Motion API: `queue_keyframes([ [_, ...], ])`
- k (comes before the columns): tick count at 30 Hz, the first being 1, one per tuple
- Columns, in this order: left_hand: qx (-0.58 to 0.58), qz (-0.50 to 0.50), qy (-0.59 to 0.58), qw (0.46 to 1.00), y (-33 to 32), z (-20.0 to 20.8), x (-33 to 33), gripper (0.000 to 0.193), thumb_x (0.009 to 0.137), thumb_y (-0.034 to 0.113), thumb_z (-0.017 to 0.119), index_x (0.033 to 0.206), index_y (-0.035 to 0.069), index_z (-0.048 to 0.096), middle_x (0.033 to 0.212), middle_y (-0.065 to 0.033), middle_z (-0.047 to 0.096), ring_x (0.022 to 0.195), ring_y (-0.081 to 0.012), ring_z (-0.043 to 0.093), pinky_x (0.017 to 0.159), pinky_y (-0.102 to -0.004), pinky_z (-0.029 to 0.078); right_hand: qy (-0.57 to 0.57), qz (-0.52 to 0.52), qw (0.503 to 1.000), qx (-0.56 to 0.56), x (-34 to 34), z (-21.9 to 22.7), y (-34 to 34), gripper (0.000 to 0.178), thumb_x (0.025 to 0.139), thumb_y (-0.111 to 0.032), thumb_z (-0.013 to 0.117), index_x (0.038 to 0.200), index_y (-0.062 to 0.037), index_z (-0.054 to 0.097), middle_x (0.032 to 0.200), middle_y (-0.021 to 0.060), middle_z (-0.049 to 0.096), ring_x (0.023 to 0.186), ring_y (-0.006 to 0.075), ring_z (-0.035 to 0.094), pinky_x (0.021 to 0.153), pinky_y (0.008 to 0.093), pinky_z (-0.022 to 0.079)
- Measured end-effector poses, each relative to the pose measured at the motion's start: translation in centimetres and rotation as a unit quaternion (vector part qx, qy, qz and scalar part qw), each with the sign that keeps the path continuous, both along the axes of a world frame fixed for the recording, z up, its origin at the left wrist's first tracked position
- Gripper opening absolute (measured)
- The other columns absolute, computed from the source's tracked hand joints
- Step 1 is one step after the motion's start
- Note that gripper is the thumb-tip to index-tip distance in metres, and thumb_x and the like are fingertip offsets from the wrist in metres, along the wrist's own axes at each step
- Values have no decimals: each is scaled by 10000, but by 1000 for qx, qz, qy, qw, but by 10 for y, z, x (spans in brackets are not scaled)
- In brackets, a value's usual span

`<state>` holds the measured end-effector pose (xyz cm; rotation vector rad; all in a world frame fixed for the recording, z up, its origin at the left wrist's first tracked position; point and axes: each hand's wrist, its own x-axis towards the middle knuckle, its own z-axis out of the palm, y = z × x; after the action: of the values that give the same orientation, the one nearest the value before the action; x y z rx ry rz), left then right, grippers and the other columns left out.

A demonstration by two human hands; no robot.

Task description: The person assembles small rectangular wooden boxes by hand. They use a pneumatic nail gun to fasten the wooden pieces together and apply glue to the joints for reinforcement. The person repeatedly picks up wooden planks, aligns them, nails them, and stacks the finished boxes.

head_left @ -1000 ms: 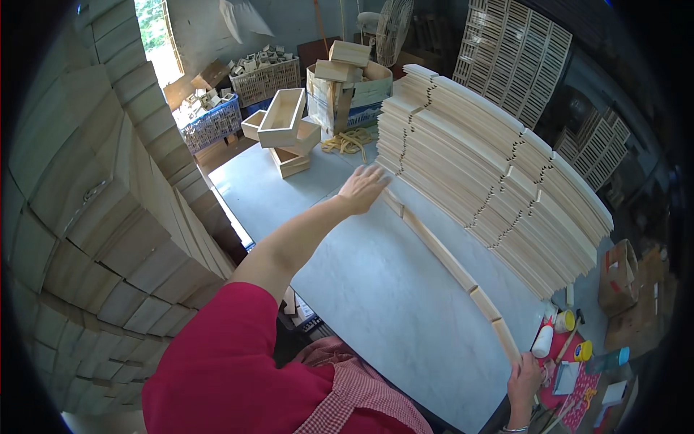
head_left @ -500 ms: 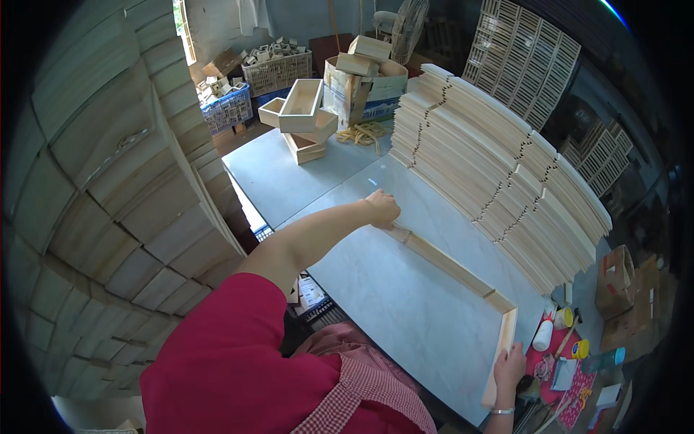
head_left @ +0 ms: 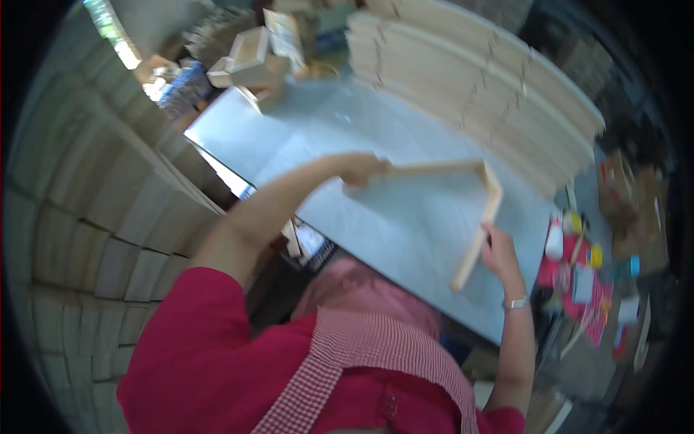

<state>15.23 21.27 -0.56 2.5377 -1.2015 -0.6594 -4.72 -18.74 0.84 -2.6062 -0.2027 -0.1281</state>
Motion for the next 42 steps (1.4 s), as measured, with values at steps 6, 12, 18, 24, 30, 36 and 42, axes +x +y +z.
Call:
queue_keyframes([
  [6, -130, 232, 82, 960, -15, 25, -42, 607, 794, 119, 615, 1388, 47, 515, 1086, -231, 661, 967, -341, 677, 770, -435, 543, -62, 40, 984, -161, -10, 37, 57, 275, 758, -103, 804, 1013, -49, 716, 968, 123, 651, 966, 320, 615, 868, 413, 499],
  [12, -246, 322, 137, 904, -46, 9, -67, 504, 910, 303, 719, 1301, 18, 578, 952, -149, 686, 741, -200, 684, 614, -331, 565, -196, 92, 973, -76, 10, -7, 110, 225, 773, -220, 821, 873, -87, 670, 920, 59, 634, 949, 265, 602, 807, 391, 461],
  [18, -290, 338, 154, 882, -46, -3, -66, 576, 895, 418, 765, 1223, -27, 605, 999, -218, 706, 818, -279, 735, 653, -375, 615, -144, 62, 986, -47, 11, -14, 119, 253, 800, -238, 807, 835, -87, 607, 782, 44, 638, 772, 260, 642, 736, 410, 468],
  [24, -366, 272, 268, 849, -25, -15, -67, 776, 904, 363, 781, 1496, 41, 398, 1388, -223, 534, 966, -183, 651, 790, -337, 583, -143, 65, 986, -61, 13, -12, 118, 260, 796, -231, 809, 836, -83, 599, 782, 52, 641, 768, 269, 641, 684, 412, 487],
  [30, -388, 161, 336, 843, -1, -12, -75, 1215, 709, 14, 899, 1641, 104, 126, 1434, -191, 365, 885, -109, 586, 829, -286, 556, -120, 60, 990, -48, 15, -8, 121, 266, 791, -233, 812, 841, -84, 596, 786, 58, 640, 772, 270, 642, 678, 411, 497],
  [36, -344, 165, 248, 891, -5, -11, -78, 1104, 743, 19, 848, 1625, 85, 188, 799, -21, 593, 746, -100, 603, 739, -265, 532, -91, 48, 993, -57, 15, -14, 120, 300, 776, -278, 825, 830, -91, 598, 796, 65, 639, 797, 280, 637, 712, 416, 484],
  [42, -356, 177, 240, 886, -3, -15, -80, 1063, 739, 29, 838, 1609, 86, 229, 816, -40, 626, 747, -99, 609, 707, -264, 528, -147, 17, 987, -60, 20, -3, 173, 404, 794, -465, 780, 824, -94, 623, 864, 65, 646, 880, 273, 622, 794, 407, 430],
])
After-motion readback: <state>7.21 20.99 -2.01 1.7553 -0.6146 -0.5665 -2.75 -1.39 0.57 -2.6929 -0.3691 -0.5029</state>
